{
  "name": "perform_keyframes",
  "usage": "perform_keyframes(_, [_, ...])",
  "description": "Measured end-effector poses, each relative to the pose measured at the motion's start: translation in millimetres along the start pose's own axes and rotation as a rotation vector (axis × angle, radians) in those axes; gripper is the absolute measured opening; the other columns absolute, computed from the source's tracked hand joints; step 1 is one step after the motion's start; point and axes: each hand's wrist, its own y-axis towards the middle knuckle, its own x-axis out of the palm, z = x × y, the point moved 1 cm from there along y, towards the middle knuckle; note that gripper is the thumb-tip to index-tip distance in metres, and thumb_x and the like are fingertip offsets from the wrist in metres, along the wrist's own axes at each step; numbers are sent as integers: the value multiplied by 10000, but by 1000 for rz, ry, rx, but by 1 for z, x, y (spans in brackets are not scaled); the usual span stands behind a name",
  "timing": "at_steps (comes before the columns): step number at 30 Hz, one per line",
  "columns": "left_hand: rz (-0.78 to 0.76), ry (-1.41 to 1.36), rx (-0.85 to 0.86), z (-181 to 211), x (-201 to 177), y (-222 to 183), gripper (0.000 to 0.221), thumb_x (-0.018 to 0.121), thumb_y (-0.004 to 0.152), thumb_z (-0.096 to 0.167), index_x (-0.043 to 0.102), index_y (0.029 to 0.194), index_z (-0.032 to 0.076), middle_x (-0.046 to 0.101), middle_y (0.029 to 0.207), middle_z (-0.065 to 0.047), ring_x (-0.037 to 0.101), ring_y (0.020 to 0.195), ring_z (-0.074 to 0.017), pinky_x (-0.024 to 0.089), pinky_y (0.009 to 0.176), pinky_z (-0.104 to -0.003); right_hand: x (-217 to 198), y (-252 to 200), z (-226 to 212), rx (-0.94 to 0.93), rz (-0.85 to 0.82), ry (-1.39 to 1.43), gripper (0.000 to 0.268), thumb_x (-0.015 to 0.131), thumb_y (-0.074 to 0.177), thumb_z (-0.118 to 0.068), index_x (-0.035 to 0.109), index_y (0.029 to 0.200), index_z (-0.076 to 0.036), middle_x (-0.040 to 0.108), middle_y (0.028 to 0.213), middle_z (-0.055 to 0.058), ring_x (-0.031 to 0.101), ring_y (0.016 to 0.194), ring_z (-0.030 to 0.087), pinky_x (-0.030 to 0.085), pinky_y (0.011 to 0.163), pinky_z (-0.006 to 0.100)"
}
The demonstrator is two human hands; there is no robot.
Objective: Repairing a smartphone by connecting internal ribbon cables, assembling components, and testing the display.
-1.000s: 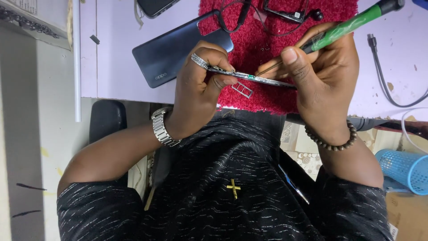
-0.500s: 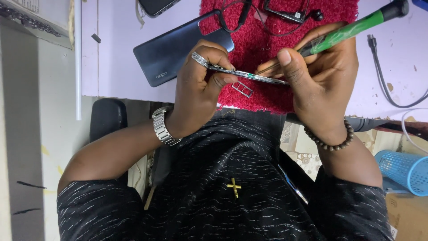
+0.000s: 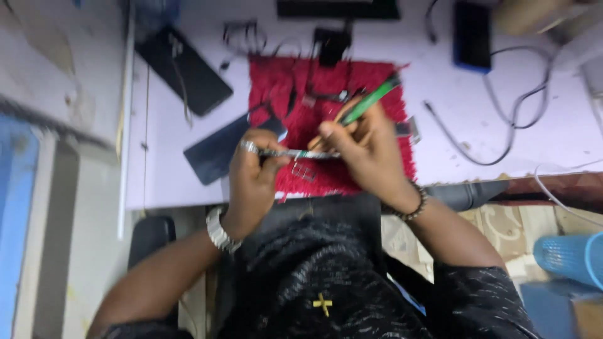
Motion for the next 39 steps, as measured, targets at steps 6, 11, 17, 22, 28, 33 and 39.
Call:
perform_keyframes(6, [-6, -98, -71, 6, 3, 1, 207, 707, 1027, 197, 584, 1014, 31, 579, 984, -100, 653, 958, -268, 513, 927, -406, 2, 2, 0, -31, 0, -26, 195, 739, 1020, -61, 577, 1073, 35, 759, 722, 189, 784, 684, 220, 629, 608, 298])
perform_keyframes(11, [-5, -89, -70, 2, 2, 2, 201, 706, 1019, 191, 587, 1013, 29, 579, 986, -101, 654, 965, -283, 524, 923, -411, 1, 4, 1, -22, -12, -28, 204, 745, 1016, -76, 580, 1071, 32, 771, 727, 213, 795, 685, 236, 636, 604, 313])
perform_keyframes(17, [-2, -109, -96, 7, 3, 2, 184, 706, 1020, 162, 576, 1012, 32, 560, 985, -86, 644, 964, -266, 516, 919, -401, 1, 4, -1, 3, -18, -38, 208, 746, 1018, -87, 583, 1072, 31, 769, 723, 214, 784, 692, 221, 637, 617, 315])
perform_keyframes(22, [0, -100, -84, 8, 3, 2, 189, 711, 1014, 173, 578, 1004, 39, 563, 974, -80, 652, 966, -280, 515, 916, -404, 1, 4, -3, 6, -19, -28, 196, 739, 1021, -80, 583, 1067, 29, 771, 726, 211, 786, 694, 218, 638, 631, 308])
perform_keyframes(28, [-8, -74, -82, 7, 3, 1, 205, 710, 1012, 191, 578, 1004, 35, 568, 963, -91, 655, 964, -288, 509, 921, -406, 2, 3, -3, -8, -21, -33, 187, 736, 1021, -73, 588, 1059, 34, 772, 726, 218, 787, 697, 222, 638, 629, 310])
perform_keyframes(33, [-12, -77, -70, 8, 3, 1, 215, 704, 1016, 220, 580, 1005, 44, 568, 970, -82, 641, 951, -266, 499, 913, -387, 3, 2, -2, -12, -12, -35, 189, 743, 1017, -71, 589, 1053, 33, 769, 719, 206, 777, 686, 210, 634, 628, 307])
perform_keyframes(39, [-5, -80, -66, 12, 4, 2, 234, 693, 1028, 249, 578, 1009, 46, 558, 960, -72, 603, 921, -230, 484, 895, -398, 1, 3, -3, -13, -12, -51, 198, 755, 1011, -71, 588, 1049, 28, 763, 709, 204, 768, 671, 200, 627, 614, 298])
